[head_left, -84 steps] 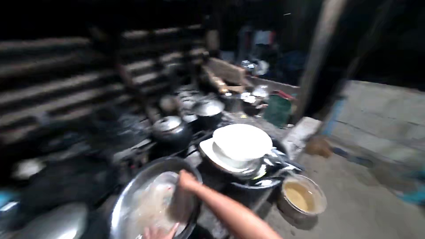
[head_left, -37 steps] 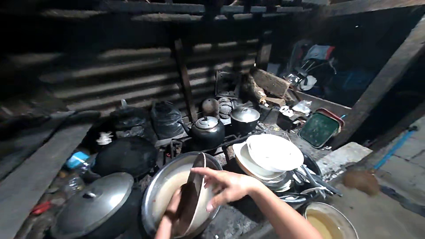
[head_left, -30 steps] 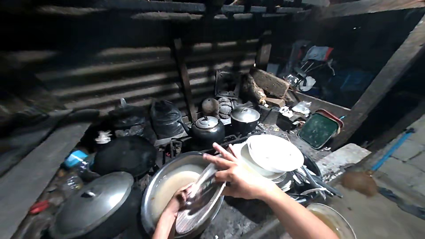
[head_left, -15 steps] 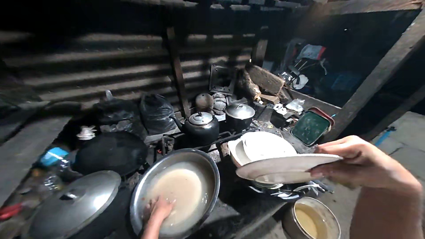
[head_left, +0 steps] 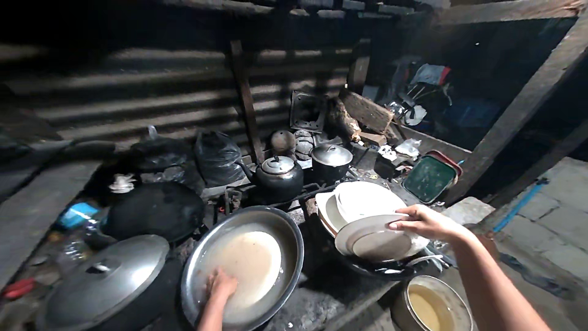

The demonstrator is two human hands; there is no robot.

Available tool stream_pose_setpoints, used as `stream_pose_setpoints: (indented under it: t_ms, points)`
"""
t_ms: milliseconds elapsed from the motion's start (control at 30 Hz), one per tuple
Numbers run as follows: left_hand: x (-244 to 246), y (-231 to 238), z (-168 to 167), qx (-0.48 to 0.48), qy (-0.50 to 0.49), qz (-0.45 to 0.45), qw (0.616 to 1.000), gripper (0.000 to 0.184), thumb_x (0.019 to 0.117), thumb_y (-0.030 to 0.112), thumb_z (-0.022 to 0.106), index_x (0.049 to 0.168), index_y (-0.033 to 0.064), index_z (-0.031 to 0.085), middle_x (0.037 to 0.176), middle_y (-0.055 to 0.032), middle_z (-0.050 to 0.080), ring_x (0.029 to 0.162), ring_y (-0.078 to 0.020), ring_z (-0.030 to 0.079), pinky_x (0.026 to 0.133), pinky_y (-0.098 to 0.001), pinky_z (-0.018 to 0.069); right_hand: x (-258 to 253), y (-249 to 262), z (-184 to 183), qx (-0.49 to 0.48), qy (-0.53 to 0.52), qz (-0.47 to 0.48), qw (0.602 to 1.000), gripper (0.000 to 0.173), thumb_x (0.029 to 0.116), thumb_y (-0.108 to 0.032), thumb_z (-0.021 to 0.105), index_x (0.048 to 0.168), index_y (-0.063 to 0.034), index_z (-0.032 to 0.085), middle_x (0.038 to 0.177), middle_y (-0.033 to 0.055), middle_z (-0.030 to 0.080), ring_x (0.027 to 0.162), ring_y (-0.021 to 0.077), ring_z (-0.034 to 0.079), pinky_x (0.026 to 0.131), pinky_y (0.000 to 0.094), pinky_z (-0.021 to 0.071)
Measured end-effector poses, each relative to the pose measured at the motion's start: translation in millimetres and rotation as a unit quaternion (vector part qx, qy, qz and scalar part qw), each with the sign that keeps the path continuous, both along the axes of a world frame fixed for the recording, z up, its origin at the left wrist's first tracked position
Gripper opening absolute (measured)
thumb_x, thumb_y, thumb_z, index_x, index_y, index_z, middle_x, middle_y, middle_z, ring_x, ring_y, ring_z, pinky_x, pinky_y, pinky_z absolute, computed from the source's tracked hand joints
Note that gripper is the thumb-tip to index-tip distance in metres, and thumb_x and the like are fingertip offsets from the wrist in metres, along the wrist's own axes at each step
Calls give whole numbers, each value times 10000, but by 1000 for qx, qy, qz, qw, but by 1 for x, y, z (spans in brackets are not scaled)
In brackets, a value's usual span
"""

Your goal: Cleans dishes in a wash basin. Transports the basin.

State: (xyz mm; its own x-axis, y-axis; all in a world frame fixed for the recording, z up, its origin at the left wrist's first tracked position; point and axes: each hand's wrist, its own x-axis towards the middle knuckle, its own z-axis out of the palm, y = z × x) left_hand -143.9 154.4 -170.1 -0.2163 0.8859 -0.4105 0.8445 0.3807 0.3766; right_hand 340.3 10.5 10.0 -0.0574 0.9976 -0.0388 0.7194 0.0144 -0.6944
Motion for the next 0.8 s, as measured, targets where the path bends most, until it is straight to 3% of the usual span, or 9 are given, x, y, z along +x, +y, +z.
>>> stream_pose_setpoints:
  t_ms: [67,133,200,267,367,500,600,700,800]
  points:
    - [1,-2,1,-2,-18,16,1000,762,977,200,662,1581,-32,259,1594,-339,276,1487,-464,295,1203,-565,275,-1,-8,0,30,-59,1,998,249,959,-280,692,1035,-44,701,802,3,686,708,54,611,705,303,513]
    - [3,-5,4,-4,-46,40,998,789,980,181,660,1586,-49,210,1588,-335,290,1472,-445,338,1190,-526,329,-5,-18,3,83,-123,4,989,386,939,-250,726,1228,1,676,1018,173,725,886,276,697,833,502,556]
    - [0,-8,5,-5,-90,66,994,799,991,153,634,1588,-63,149,1553,-327,364,1437,-420,412,1170,-512,367,-19,-24,5,130,-180,-25,975,488,882,-194,806,1303,-3,650,1189,272,674,1071,467,656,926,657,500]
    - [-2,-11,1,-1,-137,93,986,682,1002,147,613,1528,-117,269,1476,-336,456,1371,-418,488,1131,-531,404,-36,-29,5,194,-215,-46,956,558,810,-223,862,1296,-25,669,1262,291,648,1167,560,584,926,745,444]
    - [-5,-12,-11,19,-225,153,962,519,1022,136,595,1417,-155,429,1392,-353,510,1303,-432,519,1085,-549,418,-61,-27,-3,263,-248,-25,932,465,826,-249,787,1228,-28,706,1178,275,681,1118,572,600,881,752,443]
    - [-20,-5,-24,124,-300,215,921,510,978,123,664,1407,-95,492,1383,-340,530,1315,-448,511,1085,-596,421,-95,-21,-6,166,-302,-17,939,294,870,-132,800,1140,-29,745,1092,275,705,1084,546,625,920,727,434]
    - [-24,-11,-10,158,-342,253,891,553,1020,117,604,1501,-38,380,1481,-313,451,1382,-425,452,1107,-589,399,-122,-14,-11,217,-289,-36,932,362,853,-140,808,1181,-13,726,1220,315,661,1224,582,554,1011,755,383]
    - [-20,-20,2,166,-365,273,875,577,1051,146,562,1549,-9,313,1555,-299,363,1447,-420,370,1145,-601,347,-176,6,-27,301,-209,28,930,316,891,-179,717,1172,-35,732,1262,245,678,1241,490,597,1021,660,461]
    - [-13,-32,14,175,-390,272,863,596,1077,166,516,1583,10,241,1593,-295,297,1471,-423,324,1158,-600,324,-245,39,-51,119,-159,197,960,367,994,-234,635,1304,-43,683,1466,229,561,1430,435,447,1178,626,304]
